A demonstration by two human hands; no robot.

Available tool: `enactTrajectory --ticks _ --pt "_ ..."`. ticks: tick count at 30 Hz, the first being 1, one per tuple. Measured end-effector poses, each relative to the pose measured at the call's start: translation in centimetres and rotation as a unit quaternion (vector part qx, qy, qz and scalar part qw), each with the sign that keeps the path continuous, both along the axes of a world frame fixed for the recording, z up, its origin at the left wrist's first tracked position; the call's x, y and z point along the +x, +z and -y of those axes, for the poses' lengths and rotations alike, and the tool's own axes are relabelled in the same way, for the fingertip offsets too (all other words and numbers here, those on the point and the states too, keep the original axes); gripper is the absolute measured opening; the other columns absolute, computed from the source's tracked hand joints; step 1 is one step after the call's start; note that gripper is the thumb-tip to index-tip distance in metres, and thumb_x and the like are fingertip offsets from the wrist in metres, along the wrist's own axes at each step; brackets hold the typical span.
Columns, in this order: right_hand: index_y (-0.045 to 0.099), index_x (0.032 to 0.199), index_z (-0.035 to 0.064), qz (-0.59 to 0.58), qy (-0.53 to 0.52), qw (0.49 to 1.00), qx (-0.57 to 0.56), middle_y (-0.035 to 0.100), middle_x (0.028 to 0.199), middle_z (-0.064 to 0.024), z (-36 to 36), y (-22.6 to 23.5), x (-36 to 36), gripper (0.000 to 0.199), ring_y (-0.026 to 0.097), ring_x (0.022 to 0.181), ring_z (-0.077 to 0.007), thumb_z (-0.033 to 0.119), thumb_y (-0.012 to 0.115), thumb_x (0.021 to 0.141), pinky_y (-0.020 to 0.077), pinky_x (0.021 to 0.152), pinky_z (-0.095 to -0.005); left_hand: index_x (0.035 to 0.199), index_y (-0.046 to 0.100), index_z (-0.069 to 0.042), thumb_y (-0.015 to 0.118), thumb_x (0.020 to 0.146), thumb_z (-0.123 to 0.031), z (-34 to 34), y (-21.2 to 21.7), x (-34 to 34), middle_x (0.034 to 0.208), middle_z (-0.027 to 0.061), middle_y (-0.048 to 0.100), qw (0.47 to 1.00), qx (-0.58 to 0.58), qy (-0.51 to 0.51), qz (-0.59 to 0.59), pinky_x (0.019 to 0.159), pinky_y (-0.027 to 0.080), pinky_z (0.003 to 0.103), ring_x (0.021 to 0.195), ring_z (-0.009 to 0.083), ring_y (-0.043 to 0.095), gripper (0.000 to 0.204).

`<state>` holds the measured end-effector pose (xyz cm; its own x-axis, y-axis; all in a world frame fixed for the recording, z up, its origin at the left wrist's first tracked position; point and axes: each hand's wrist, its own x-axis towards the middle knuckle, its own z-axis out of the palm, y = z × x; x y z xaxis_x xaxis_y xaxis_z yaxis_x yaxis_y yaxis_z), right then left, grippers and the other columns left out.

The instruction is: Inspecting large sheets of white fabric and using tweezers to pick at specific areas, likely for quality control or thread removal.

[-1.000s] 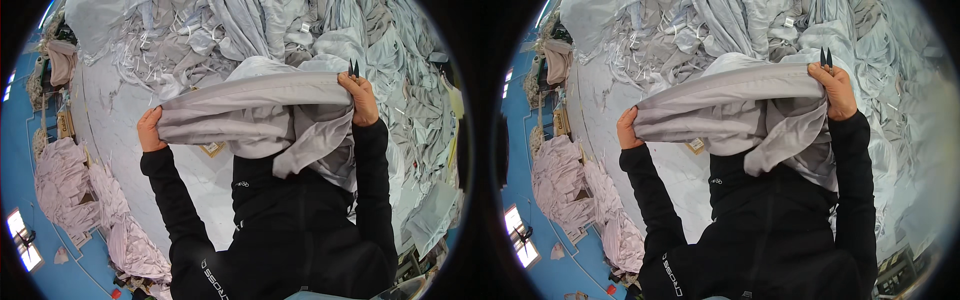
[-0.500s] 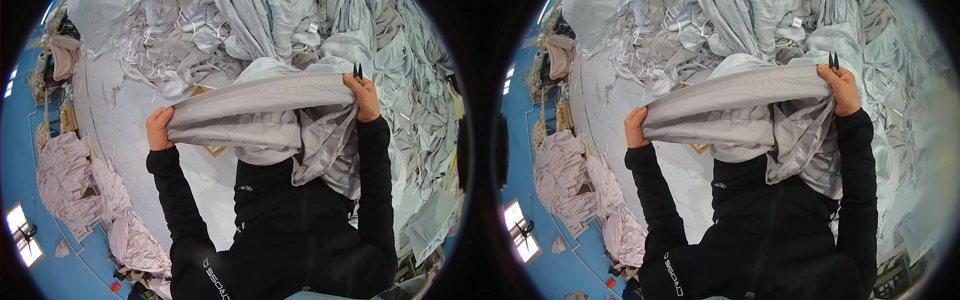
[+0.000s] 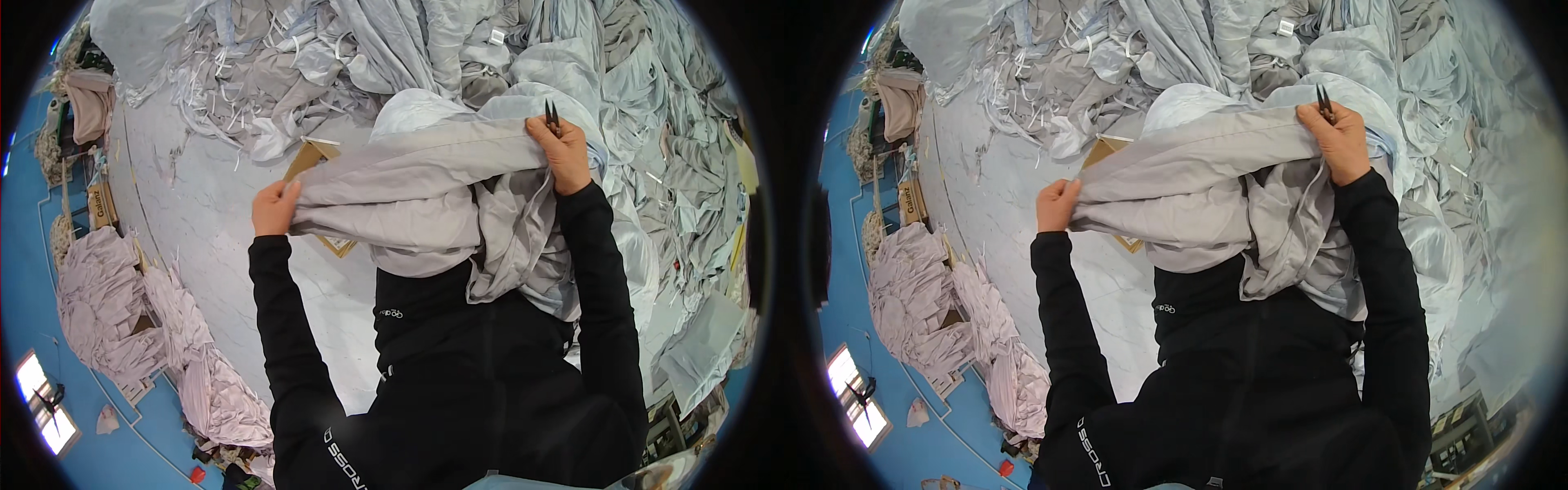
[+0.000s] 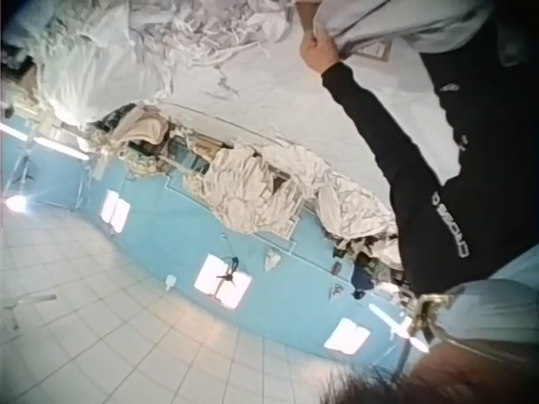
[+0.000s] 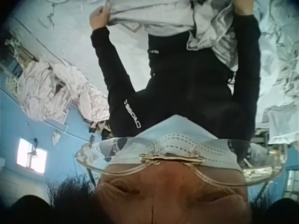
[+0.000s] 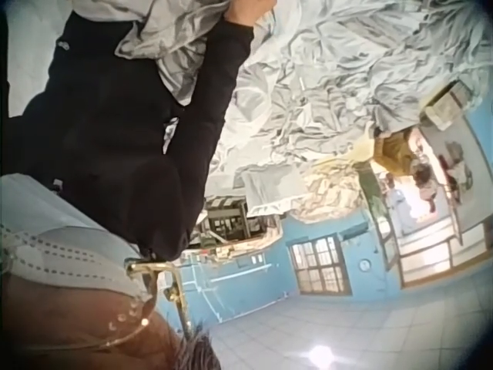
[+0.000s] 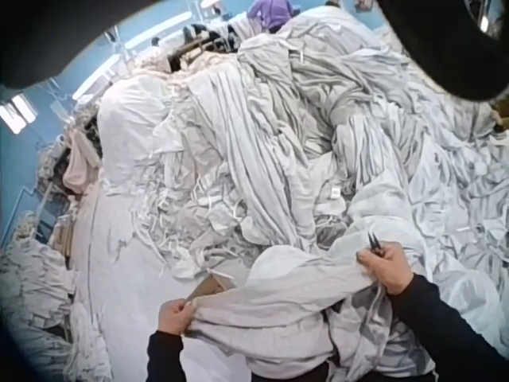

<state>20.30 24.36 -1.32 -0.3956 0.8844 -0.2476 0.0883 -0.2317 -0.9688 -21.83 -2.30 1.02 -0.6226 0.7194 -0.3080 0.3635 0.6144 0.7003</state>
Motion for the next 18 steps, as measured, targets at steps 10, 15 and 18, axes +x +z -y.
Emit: enactTrajectory --ticks 10,15,18 --pt "0.070 0.086 0.0011 0.008 -0.029 0.999 0.038 0.057 0.071 0.0078 1.1 -0.1 -1.5 0.019 0.042 0.062 -0.0007 0.020 0.073 0.089 0.0328 0.057 -0.0194 0.094 0.069 -0.002 0.076 0.073 -0.002 -10.7 5.5 16.6 0.094 0.0112 0.062 0.928 0.281 -0.187 -0.157 0.068 0.050 0.035 0.079 0.0289 0.061 0.022" --pt "0.071 0.087 0.0011 0.013 -0.019 0.999 0.030 0.058 0.072 0.0072 1.0 -0.4 -1.0 0.020 0.044 0.064 -0.0008 0.021 0.073 0.089 0.0339 0.058 -0.0192 0.089 0.067 -0.001 0.077 0.070 -0.003 -11.7 3.1 18.0 0.089 0.0105 0.060 0.933 0.254 -0.197 -0.163 0.069 0.050 0.037 0.080 0.0294 0.061 0.022" --pt "0.070 0.087 0.0011 0.005 -0.034 0.999 0.033 0.058 0.073 0.0069 1.1 -0.1 -1.0 0.020 0.045 0.064 -0.0012 0.021 0.073 0.089 0.0348 0.059 -0.0195 0.084 0.066 -0.001 0.076 0.070 -0.002 -12.3 3.1 18.5 0.087 0.0097 0.059 0.916 0.265 -0.208 -0.218 0.068 0.049 0.038 0.079 0.0289 0.060 0.018"
